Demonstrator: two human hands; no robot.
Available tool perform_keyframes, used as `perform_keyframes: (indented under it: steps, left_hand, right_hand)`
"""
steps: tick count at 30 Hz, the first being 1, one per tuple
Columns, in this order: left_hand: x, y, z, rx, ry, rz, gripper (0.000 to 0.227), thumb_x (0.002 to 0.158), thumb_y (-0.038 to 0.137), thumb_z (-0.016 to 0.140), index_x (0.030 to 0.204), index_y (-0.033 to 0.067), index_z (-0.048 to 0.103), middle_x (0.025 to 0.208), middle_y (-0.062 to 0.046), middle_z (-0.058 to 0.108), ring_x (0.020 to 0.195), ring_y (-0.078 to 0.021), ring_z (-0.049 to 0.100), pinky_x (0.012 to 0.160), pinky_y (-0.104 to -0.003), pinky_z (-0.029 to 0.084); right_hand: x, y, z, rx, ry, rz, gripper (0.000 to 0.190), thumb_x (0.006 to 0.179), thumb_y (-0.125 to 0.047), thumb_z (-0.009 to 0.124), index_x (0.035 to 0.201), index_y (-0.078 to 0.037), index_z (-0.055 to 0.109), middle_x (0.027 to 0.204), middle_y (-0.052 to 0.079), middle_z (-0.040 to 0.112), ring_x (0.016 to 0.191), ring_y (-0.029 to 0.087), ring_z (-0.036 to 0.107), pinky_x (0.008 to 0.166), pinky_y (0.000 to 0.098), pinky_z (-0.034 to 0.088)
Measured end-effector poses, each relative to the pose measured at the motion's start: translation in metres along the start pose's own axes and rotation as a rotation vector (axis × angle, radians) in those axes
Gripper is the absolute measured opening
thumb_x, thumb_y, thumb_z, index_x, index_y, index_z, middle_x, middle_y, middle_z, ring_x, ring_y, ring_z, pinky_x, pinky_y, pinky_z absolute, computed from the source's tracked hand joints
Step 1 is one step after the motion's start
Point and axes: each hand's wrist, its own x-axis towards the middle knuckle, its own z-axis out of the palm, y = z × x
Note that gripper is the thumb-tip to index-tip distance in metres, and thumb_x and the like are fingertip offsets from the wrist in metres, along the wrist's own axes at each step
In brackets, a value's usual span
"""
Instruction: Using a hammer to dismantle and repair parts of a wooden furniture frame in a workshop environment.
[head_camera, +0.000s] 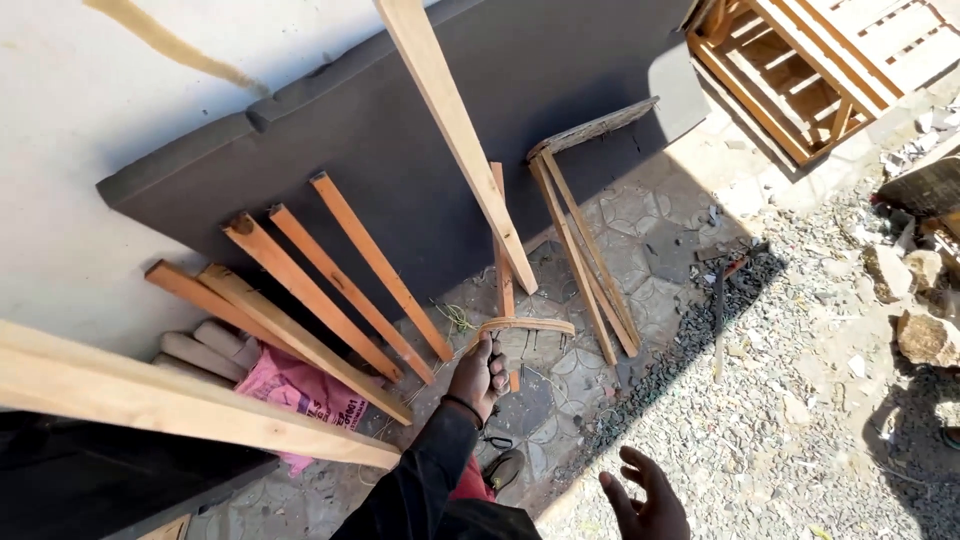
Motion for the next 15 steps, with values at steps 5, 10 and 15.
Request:
perform_keyframes:
  steps: [5, 10, 15]
  left_hand:
    - [0.063, 0.028, -0.028, -0.064, -0.020, -0.044, 0.050, 0.130, 0.071, 0.053, 0.107, 0.0262, 0.059, 0.079, 0.007, 0.048, 0.060, -0.0144, 0.044, 0.061, -0.038, 0.036]
    - [0.144, 0.063, -0.075, -0.213, 0.046, -0.080, 0.052, 0.132, 0.072, 0.046, 0.107, 0.0283, 0.060, 0.083, 0.004, 0.053, 0.065, -0.0190, 0.048, 0.065, -0.042, 0.039]
    - [0.200, 0.127, -0.126, -0.220, 0.476, -0.019, 0.050, 0.136, 0.061, 0.041, 0.104, 0.0261, 0.055, 0.089, -0.002, 0.064, 0.071, -0.0222, 0.056, 0.062, -0.040, 0.043]
  right_hand:
    - [0.022, -0.057, 0.002, -0.090, -0.006, 0.020, 0.068, 0.095, -0.058, 0.089, 0.159, -0.034, 0.082, 0.161, -0.008, 0.090, 0.150, 0.012, 0.087, 0.106, 0.0441, 0.083]
    - [0.044, -0.113, 0.026, -0.133, -0.051, 0.016, 0.068, 0.097, -0.056, 0.090, 0.161, -0.036, 0.079, 0.165, -0.012, 0.088, 0.150, 0.012, 0.087, 0.107, 0.0426, 0.083]
    - [0.053, -0.155, 0.052, -0.273, -0.198, -0.112, 0.068, 0.102, -0.071, 0.074, 0.161, -0.036, 0.073, 0.164, -0.007, 0.084, 0.146, 0.015, 0.088, 0.100, 0.0445, 0.084]
